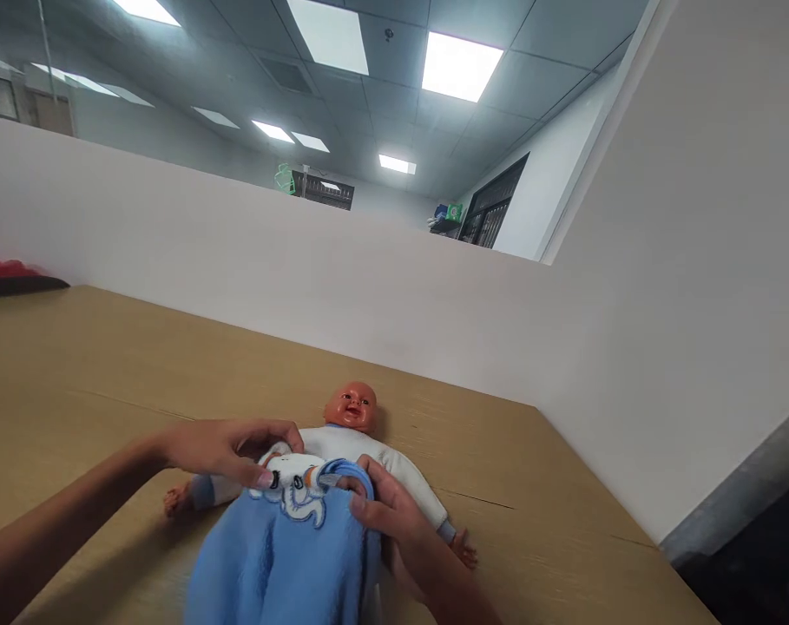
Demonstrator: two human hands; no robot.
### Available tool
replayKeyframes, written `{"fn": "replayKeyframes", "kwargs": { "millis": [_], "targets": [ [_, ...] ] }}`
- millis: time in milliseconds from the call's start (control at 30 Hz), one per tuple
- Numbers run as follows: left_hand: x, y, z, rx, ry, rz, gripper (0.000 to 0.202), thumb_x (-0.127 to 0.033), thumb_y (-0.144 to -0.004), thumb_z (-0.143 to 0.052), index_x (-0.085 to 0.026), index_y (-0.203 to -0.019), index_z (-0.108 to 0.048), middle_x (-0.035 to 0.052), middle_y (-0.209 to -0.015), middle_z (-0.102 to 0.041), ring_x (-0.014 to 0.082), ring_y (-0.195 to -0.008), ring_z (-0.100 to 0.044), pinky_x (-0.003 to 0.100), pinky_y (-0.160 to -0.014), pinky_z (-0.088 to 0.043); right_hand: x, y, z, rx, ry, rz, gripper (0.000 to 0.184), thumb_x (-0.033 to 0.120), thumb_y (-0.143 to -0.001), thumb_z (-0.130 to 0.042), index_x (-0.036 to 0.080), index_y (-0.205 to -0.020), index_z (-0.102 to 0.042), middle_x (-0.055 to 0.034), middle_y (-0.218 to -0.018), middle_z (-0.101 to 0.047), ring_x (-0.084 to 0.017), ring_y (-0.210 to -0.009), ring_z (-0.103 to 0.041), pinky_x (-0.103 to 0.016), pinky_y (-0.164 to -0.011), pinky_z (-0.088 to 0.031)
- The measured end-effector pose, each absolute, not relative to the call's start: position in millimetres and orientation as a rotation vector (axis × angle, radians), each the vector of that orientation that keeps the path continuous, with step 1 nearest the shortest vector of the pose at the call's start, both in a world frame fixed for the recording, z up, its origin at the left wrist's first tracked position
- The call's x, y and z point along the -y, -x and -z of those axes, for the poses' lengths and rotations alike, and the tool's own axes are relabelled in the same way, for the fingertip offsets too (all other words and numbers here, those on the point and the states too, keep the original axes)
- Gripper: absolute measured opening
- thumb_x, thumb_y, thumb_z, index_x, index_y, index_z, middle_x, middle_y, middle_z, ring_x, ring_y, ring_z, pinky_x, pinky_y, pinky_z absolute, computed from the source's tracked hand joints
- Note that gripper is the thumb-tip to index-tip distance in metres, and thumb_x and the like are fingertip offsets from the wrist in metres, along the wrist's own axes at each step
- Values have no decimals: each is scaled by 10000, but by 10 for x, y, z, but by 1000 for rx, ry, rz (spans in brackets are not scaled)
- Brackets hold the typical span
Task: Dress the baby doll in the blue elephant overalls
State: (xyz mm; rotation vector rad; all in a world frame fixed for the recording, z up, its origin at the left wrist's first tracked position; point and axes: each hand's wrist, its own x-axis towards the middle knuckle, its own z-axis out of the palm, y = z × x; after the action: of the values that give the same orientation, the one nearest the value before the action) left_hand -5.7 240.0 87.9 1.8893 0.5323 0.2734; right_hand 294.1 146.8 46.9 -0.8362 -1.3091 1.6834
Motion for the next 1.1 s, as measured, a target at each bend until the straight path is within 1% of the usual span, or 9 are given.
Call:
{"fn": "replayKeyframes", "kwargs": {
  "millis": [200,300,467,633,733,800,900,1000,1100],
  "targets": [
    [-2546,182,-746,-542,-1785,-21,466,-564,-795,-873,-197,-997,-667,-5,-842,-622,185,-793,-581,263,-736,-471,-1493,-3129,-667,1583,713,-1467,424,489,-879,-792,229,-842,-460,23,-830,-414,-148,-762,-379,-265,-721,-337],
    [-2515,174,-740,-445,-1743,-75,446,-559,-801,-869,-203,-859,-606,-24,-743,-556,159,-685,-523,245,-629,-436,-1434,-3217,-784,1715,886,-1370,377,517,-990,-669,241,-911,-424,35,-844,-423,-134,-742,-385,-265,-700,-332],
    [-2499,173,-755,-435,-1704,-92,482,-631,-869,-778,-206,-868,-552,-42,-699,-493,124,-572,-453,235,-529,-376,-1300,-3251,-966,2051,1466,-994,391,641,-1056,-442,257,-993,-474,18,-850,-574,-178,-789,-498,-315,-752,-381],
    [-2310,69,-935,-673,-1999,-198,474,-632,-934,-706,-241,-1188,-622,27,-1090,-658,229,-1023,-604,310,-883,-486,-1169,-3230,-1132,2371,1614,-875,408,659,-1034,-461,270,-1050,-580,-2,-919,-587,-202,-837,-513,-325,-739,-355],
    [-1988,-181,-1078,-744,-2055,-364,589,-611,-950,-697,-343,-1439,-510,24,-1465,-566,273,-1260,-565,337,-1011,-452,-1116,-3213,-1190,2301,1392,-1028,424,669,-1006,-525,247,-989,-559,22,-826,-504,-171,-760,-438,-302,-692,-347],
    [-1777,-377,-1135,-662,-2097,-372,698,-601,-822,-842,-336,-1405,-562,11,-1367,-641,290,-1200,-607,331,-975,-457,-1094,-3210,-1226,2169,1290,-1072,440,666,-1031,-470,237,-973,-550,14,-850,-516,-172,-788,-460,-301,-728,-386],
    [-1613,-569,-1148,-539,-2144,-256,593,-563,-765,-898,-307,-1254,-680,-37,-1022,-720,246,-929,-655,306,-830,-457,-1076,-3245,-1275,2107,1385,-1023,422,640,-1065,-400,248,-1060,-557,0,-906,-598,-183,-833,-520,-308,-765,-417],
    [-1643,-577,-1102,-488,-2108,-186,337,-541,-880,-797,-267,-1062,-723,-60,-793,-602,177,-743,-556,274,-695,-409,-1042,-3307,-1239,2319,1505,-1059,440,617,-971,-630,279,-1249,-589,9,-945,-668,-189,-824,-554,-300,-737,-415],
    [-1735,-523,-1003,-482,-2042,-240,337,-567,-927,-729,-251,-1044,-718,-29,-908,-639,210,-884,-584,274,-781,-437,-929,-3331,-1035,2462,1313,-1218,464,550,-805,-840,260,-1152,-733,-2,-1014,-723,-218,-892,-620,-304,-799,-475]
  ]
}}
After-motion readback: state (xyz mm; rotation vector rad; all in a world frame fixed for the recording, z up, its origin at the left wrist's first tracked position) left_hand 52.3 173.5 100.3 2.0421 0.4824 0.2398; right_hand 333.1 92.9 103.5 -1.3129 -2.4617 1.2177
